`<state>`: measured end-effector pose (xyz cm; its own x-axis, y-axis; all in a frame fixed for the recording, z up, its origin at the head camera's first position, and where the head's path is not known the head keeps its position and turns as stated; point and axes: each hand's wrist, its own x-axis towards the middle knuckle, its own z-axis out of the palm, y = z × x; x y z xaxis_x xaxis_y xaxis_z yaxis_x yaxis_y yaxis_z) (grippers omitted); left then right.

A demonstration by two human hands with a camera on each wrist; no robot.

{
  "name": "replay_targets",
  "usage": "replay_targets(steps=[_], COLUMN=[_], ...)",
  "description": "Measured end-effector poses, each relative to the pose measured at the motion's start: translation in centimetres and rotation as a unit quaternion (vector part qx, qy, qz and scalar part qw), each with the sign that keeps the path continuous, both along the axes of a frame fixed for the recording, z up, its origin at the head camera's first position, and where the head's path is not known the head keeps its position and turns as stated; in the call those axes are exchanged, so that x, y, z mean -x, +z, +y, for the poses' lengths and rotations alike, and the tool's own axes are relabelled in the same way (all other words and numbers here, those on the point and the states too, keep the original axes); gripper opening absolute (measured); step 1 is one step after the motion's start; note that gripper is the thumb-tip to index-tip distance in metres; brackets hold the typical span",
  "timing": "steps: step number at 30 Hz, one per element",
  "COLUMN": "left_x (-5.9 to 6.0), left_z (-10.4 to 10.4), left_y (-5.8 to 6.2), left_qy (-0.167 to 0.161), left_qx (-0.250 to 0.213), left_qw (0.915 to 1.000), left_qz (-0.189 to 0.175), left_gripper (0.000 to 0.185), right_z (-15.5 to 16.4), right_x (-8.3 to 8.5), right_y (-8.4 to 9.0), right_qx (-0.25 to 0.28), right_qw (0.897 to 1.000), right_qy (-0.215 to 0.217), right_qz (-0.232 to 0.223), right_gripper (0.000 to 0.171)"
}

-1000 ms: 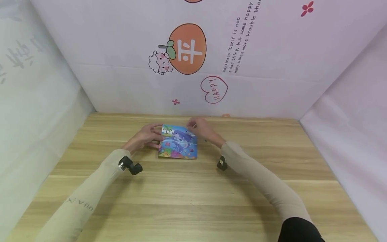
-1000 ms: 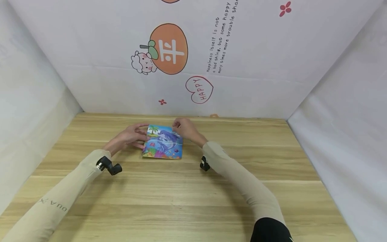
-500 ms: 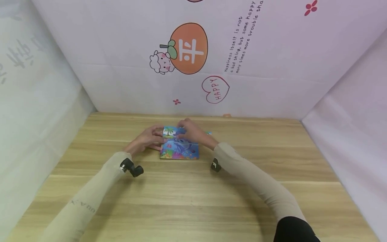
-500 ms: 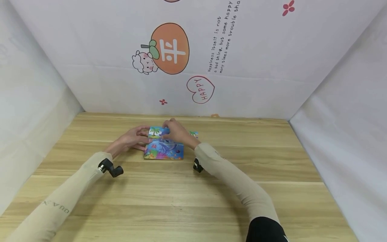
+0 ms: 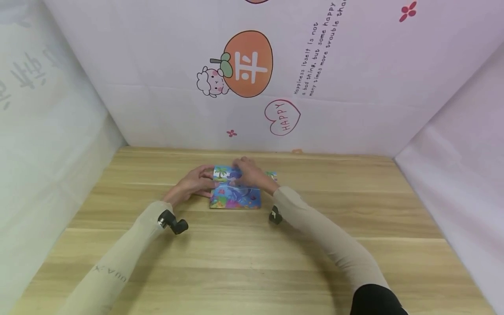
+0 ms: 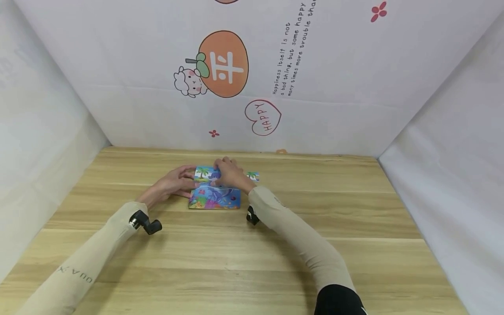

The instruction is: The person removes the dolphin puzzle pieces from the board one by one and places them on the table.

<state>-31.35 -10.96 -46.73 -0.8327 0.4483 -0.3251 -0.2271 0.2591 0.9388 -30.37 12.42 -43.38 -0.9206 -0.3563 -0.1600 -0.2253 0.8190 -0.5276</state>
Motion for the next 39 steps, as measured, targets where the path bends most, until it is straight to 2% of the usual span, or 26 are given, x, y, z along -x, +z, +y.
replay_targets(steps=[7,15,19,25,28,35,39], left_x=[-0.2,-0.5,-0.7,-0.5,-0.4,-0.3,-0.3], left_z=[0.0,0.3,0.4,0.1,0.0,-0.1,0.0], left_y=[0.0,-0.2,-0.1,0.1,0.1,0.0,0.0], left_qy=[0.001,-0.001,-0.003,0.005,0.007,0.005,0.002], left_qx=[0.002,0.007,0.011,0.008,0.009,0.013,0.011], left_qw=[1.0000,0.9999,0.9999,0.9999,0.9998,0.9998,0.9999], left_qz=[0.009,0.012,0.008,0.014,0.015,0.014,0.011], left_gripper=[0.083,0.082,0.082,0.080,0.080,0.082,0.081], right_z=[-0.5,-0.3,-0.4,-0.5,-0.4,0.0,0.2], right_x=[0.1,0.9,0.9,0.2,0.1,0.9,1.5], right_y=[0.7,0.3,0.1,-0.1,-0.1,-0.2,-0.3], right_qx=[-0.019,-0.040,-0.052,-0.033,-0.021,-0.033,-0.032], right_qw=[1.000,0.999,0.998,0.999,1.000,0.999,0.998], right_qy=[0.000,0.000,0.009,0.001,0.005,0.041,0.046], right_qz=[-0.010,-0.028,-0.025,-0.016,-0.019,-0.012,-0.022], right_gripper=[0.053,0.054,0.047,0.034,0.033,0.048,0.055])
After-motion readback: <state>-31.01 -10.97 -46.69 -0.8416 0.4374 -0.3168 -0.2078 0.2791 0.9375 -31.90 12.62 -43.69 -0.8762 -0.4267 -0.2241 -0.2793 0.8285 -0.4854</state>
